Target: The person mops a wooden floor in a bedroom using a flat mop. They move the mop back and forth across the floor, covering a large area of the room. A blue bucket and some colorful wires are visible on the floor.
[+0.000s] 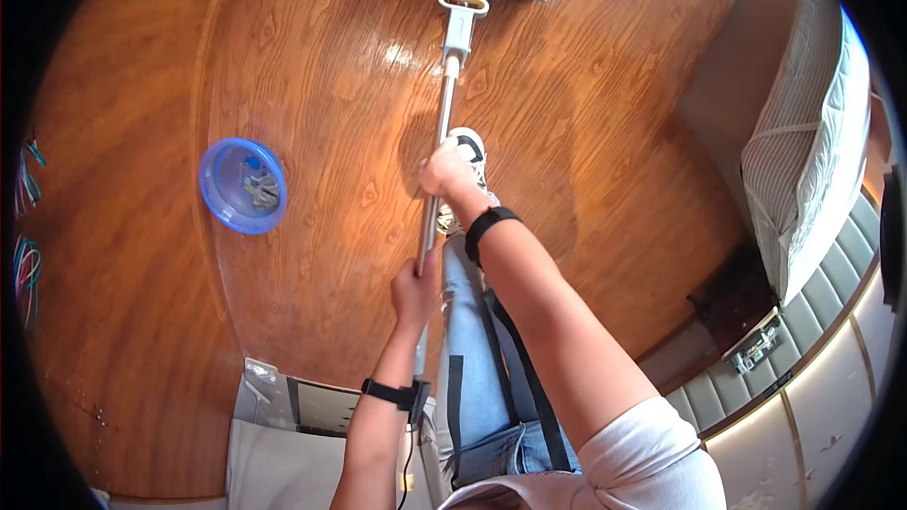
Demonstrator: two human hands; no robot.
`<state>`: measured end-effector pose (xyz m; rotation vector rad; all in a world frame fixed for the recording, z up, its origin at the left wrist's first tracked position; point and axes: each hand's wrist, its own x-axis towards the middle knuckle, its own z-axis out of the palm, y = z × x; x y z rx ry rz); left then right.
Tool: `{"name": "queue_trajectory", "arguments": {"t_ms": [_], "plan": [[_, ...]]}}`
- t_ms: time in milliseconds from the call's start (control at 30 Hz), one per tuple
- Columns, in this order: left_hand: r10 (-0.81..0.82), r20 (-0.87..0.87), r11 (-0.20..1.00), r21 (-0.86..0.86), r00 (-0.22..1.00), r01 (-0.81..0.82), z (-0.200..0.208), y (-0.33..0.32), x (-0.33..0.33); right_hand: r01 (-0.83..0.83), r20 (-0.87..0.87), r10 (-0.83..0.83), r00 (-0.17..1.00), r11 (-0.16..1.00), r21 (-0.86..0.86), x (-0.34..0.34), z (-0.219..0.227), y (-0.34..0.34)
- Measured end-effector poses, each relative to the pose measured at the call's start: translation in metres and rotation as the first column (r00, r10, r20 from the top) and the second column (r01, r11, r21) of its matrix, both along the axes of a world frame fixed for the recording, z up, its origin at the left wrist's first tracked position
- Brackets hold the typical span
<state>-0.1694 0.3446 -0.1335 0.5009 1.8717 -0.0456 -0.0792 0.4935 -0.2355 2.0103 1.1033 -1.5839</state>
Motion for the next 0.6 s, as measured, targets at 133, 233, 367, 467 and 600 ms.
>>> {"name": "queue_trajectory", "arguments": {"t_ms": [133, 233, 367, 467, 600], "plan": [[-0.062, -0.149, 0.993, -0.112, 0.987, 0.045, 0.049, -0.041, -0.043, 0.059, -0.053, -0.067, 0.996, 0.988, -0.143, -0.044, 0.029, -0.066], [0.101, -0.108, 0.964, -0.235, 0.989, -0.125, 0.096, -0.128, -0.067, 0.016, -0.173, -0.078, 0.982, 0.941, -0.337, -0.071, 0.067, -0.132], [0.082, -0.251, 0.965, -0.220, 0.964, -0.140, 0.136, -0.175, -0.067, -0.126, -0.255, 0.002, 0.967, 0.872, -0.473, -0.087, 0.109, -0.162], [-0.060, -0.283, 0.965, -0.263, 0.957, -0.017, 0.127, -0.129, -0.071, -0.063, -0.229, -0.014, 0.973, 0.943, -0.325, -0.091, 0.100, -0.141], [-0.164, -0.251, 0.985, -0.098, 0.954, 0.143, 0.076, -0.005, -0.086, 0.067, -0.097, -0.064, 0.993, 0.997, 0.028, -0.095, 0.043, -0.059]]}}
